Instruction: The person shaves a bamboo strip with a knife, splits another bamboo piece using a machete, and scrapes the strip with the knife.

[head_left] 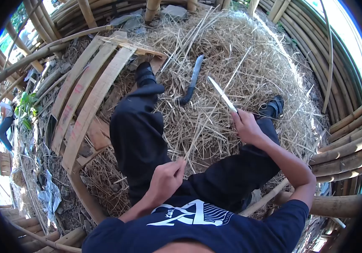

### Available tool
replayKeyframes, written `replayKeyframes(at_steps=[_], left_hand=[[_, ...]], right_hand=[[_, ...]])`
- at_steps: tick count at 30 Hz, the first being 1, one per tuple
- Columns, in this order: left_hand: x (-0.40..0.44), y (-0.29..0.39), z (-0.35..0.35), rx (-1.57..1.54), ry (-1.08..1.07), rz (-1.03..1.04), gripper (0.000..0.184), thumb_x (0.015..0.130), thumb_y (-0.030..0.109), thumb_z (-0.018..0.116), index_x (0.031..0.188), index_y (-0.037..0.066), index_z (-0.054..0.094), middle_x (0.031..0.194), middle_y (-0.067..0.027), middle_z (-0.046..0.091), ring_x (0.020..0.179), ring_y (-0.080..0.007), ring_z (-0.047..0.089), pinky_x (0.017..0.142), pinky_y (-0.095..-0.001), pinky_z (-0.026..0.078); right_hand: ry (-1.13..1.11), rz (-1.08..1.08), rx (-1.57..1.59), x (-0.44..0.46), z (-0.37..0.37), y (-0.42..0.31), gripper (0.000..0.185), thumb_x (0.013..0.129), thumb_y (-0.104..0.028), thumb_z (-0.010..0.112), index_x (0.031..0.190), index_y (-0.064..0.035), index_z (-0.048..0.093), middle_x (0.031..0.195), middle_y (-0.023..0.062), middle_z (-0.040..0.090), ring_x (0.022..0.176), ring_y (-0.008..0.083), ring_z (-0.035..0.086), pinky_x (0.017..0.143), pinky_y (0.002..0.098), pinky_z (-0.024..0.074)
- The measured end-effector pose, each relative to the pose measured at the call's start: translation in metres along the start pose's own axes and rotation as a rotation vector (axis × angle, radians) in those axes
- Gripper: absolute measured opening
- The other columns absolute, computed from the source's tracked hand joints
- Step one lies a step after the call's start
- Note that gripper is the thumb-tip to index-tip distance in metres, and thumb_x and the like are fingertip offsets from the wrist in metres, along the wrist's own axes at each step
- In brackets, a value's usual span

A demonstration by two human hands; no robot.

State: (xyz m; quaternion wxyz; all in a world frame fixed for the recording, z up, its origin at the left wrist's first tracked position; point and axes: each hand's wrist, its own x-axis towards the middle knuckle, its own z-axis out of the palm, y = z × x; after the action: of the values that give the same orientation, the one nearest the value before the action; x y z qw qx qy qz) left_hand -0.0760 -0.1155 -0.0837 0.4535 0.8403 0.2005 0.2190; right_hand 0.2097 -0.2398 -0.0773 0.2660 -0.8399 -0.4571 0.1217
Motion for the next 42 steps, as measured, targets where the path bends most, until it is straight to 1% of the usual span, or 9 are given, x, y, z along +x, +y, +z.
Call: replayKeyframes(at_steps=[3, 12, 14, 16, 22, 26, 30, 32, 42], left_hand=[[0.007, -0.001, 0.005, -0.020, -0.009, -0.017, 0.013, 0.085, 0.003, 0.065, 0.094, -0.006, 0.065, 0.064, -0.0190, 0.057, 0.050, -0.0276, 0.056, 0.047, -0.0311, 0.041], [0.006, 0.007, 0.004, -0.029, 0.010, 0.027, 0.013, 0.085, 0.002, 0.064, 0.095, -0.007, 0.065, 0.066, -0.0198, 0.059, 0.051, -0.0281, 0.058, 0.049, -0.0304, 0.043], [0.004, 0.012, -0.003, -0.010, -0.098, 0.012, 0.014, 0.085, 0.003, 0.063, 0.095, -0.007, 0.065, 0.067, -0.0194, 0.060, 0.055, -0.0312, 0.059, 0.050, -0.0342, 0.044], [0.009, 0.015, 0.003, -0.025, -0.080, 0.051, 0.015, 0.085, 0.004, 0.063, 0.096, -0.006, 0.064, 0.067, -0.0195, 0.059, 0.060, -0.0344, 0.060, 0.050, -0.0379, 0.045], [0.008, 0.005, 0.007, -0.035, -0.063, -0.002, 0.013, 0.086, 0.004, 0.063, 0.097, -0.003, 0.065, 0.065, -0.0193, 0.058, 0.055, -0.0325, 0.059, 0.048, -0.0366, 0.043], [0.017, 0.012, 0.001, 0.043, -0.094, -0.052, 0.012, 0.086, 0.003, 0.062, 0.097, -0.003, 0.065, 0.063, -0.0180, 0.056, 0.051, -0.0291, 0.057, 0.047, -0.0347, 0.041], [0.007, 0.013, -0.004, 0.065, -0.140, -0.028, 0.012, 0.086, 0.002, 0.063, 0.096, -0.004, 0.065, 0.063, -0.0183, 0.056, 0.050, -0.0285, 0.057, 0.046, -0.0339, 0.041], [0.005, 0.015, -0.003, 0.020, -0.144, -0.014, 0.010, 0.086, 0.002, 0.063, 0.094, -0.004, 0.065, 0.063, -0.0187, 0.056, 0.050, -0.0282, 0.056, 0.046, -0.0332, 0.041], [-0.036, -0.015, -0.039, 0.004, -0.224, -0.152, 0.015, 0.085, 0.003, 0.064, 0.097, -0.004, 0.068, 0.069, -0.0167, 0.065, 0.055, -0.0090, 0.059, 0.051, -0.0220, 0.044]], right_hand=[[-0.397, 0.734, 1.097, 0.004, -0.008, 0.009, 0.034, 0.101, -0.031, 0.041, 0.082, -0.0035, 0.045, 0.054, 0.0054, 0.048, 0.040, 0.0232, 0.043, 0.043, 0.0381, 0.0313], [-0.494, -0.252, -0.576, 0.010, -0.029, -0.001, 0.023, 0.093, -0.028, 0.047, 0.093, -0.0061, 0.056, 0.066, 0.0162, 0.061, 0.059, 0.0364, 0.061, 0.056, 0.0467, 0.0494], [-0.211, 0.197, -0.494, 0.033, -0.029, 0.092, 0.025, 0.095, -0.028, 0.045, 0.100, -0.0062, 0.057, 0.066, 0.0158, 0.062, 0.059, 0.0341, 0.063, 0.055, 0.0471, 0.0488], [0.448, -0.497, -0.999, 0.054, -0.038, 0.111, 0.038, 0.099, -0.035, 0.042, 0.088, -0.0023, 0.058, 0.073, 0.0205, 0.062, 0.060, 0.0325, 0.060, 0.051, 0.0419, 0.0444], [0.094, 0.567, 0.524, 0.040, -0.027, 0.048, 0.043, 0.098, -0.039, 0.044, 0.078, -0.0016, 0.056, 0.055, 0.0140, 0.048, 0.050, 0.0213, 0.042, 0.050, 0.0369, 0.0388], [-0.199, -0.152, -0.201, 0.007, -0.011, 0.010, 0.027, 0.095, -0.030, 0.049, 0.087, -0.0051, 0.048, 0.059, 0.0173, 0.053, 0.053, 0.0362, 0.054, 0.056, 0.0482, 0.0432], [-0.068, 0.482, 0.234, 0.060, -0.091, 0.111, 0.016, 0.088, -0.015, 0.053, 0.098, -0.0078, 0.064, 0.068, 0.0135, 0.062, 0.060, 0.0263, 0.060, 0.059, 0.0419, 0.0487], [0.237, 0.435, -0.527, 0.069, -0.132, 0.149, 0.034, 0.094, -0.037, 0.048, 0.103, -0.0085, 0.064, 0.092, 0.0191, 0.067, 0.082, 0.0381, 0.064, 0.075, 0.0452, 0.0502], [-0.092, 0.302, -0.653, 0.057, -0.094, 0.181, 0.037, 0.094, -0.036, 0.044, 0.100, -0.0067, 0.065, 0.097, 0.0228, 0.065, 0.094, 0.0392, 0.062, 0.082, 0.0490, 0.0493]])
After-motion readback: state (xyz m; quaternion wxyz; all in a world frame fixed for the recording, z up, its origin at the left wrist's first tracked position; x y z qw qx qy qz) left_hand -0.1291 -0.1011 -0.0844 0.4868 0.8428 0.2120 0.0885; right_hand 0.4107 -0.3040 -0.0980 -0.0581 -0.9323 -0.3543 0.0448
